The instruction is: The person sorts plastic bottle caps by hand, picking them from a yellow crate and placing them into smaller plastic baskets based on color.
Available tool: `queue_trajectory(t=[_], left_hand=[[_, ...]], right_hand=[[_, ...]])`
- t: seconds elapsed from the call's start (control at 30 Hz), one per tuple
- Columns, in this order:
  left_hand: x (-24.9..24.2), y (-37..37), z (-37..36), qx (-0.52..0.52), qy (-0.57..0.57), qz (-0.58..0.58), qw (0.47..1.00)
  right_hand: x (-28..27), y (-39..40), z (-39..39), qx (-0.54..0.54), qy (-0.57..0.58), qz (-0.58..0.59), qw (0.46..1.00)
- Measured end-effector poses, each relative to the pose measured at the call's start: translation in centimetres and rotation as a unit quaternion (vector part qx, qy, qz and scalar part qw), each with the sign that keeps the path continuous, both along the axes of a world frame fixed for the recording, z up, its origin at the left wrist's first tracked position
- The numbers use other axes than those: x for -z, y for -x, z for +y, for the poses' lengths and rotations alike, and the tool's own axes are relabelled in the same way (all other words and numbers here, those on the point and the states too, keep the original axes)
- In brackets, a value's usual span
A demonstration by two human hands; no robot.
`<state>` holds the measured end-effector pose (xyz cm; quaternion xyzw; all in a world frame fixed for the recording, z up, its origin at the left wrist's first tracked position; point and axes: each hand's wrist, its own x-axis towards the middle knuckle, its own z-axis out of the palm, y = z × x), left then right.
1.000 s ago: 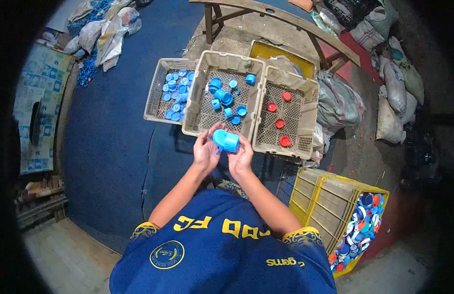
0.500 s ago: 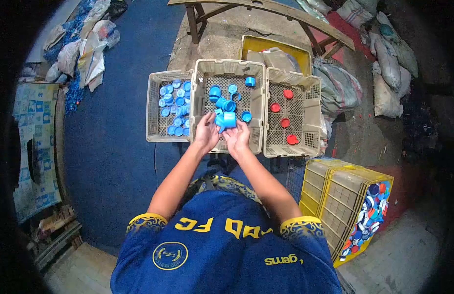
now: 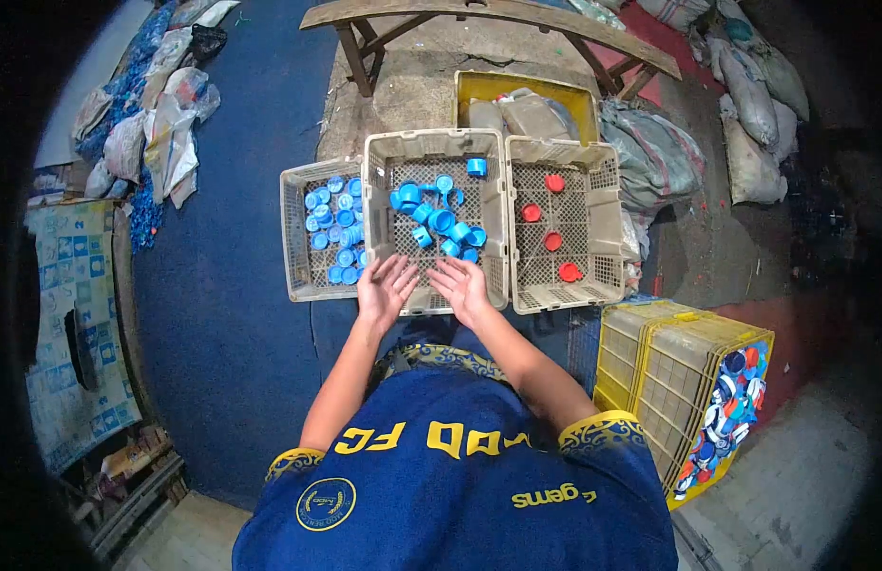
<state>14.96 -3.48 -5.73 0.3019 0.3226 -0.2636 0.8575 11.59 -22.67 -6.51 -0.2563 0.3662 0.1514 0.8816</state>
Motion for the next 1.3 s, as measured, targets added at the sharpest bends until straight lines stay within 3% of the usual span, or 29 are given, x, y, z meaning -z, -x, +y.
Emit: queue_trajectory(t=[0.17, 0.27, 0.53, 0.7, 0.87, 1.13, 1.3], left_hand=[[0.2, 1.8, 1.9, -0.007, -0.042, 0.081, 0.996], [0.5, 1.7, 2.6, 0.013, -0.042, 0.066, 0.997], [-1.0, 0.1, 1.2, 0.063, 0.0, 0.055, 0.996], [1.9, 0.6, 0.0, 0.177, 0.031, 0.087, 0.98], [1.5, 0.9, -3.2, 0.28, 0.043, 0.103, 0.954], [-2.3, 3.3, -10.8, 0.321, -0.013, 0.032, 0.946], [-1.8, 7.6, -17.7, 0.326, -0.048, 0.063, 0.942]], right_hand=[[0.7, 2.3, -2.3, -0.071, 0.062, 0.05, 0.994], [-0.2, 3.3, -3.4, -0.063, 0.098, 0.063, 0.991], [2.6, 8.4, -5.8, 0.066, 0.12, 0.029, 0.99], [-0.6, 13.4, -6.6, 0.147, 0.159, 0.066, 0.974], [-2.6, 20.3, -7.4, 0.177, 0.24, 0.113, 0.948], [0.3, 27.6, -12.0, 0.205, 0.322, 0.161, 0.91], [3.3, 32.9, -17.4, 0.208, 0.474, 0.067, 0.853]])
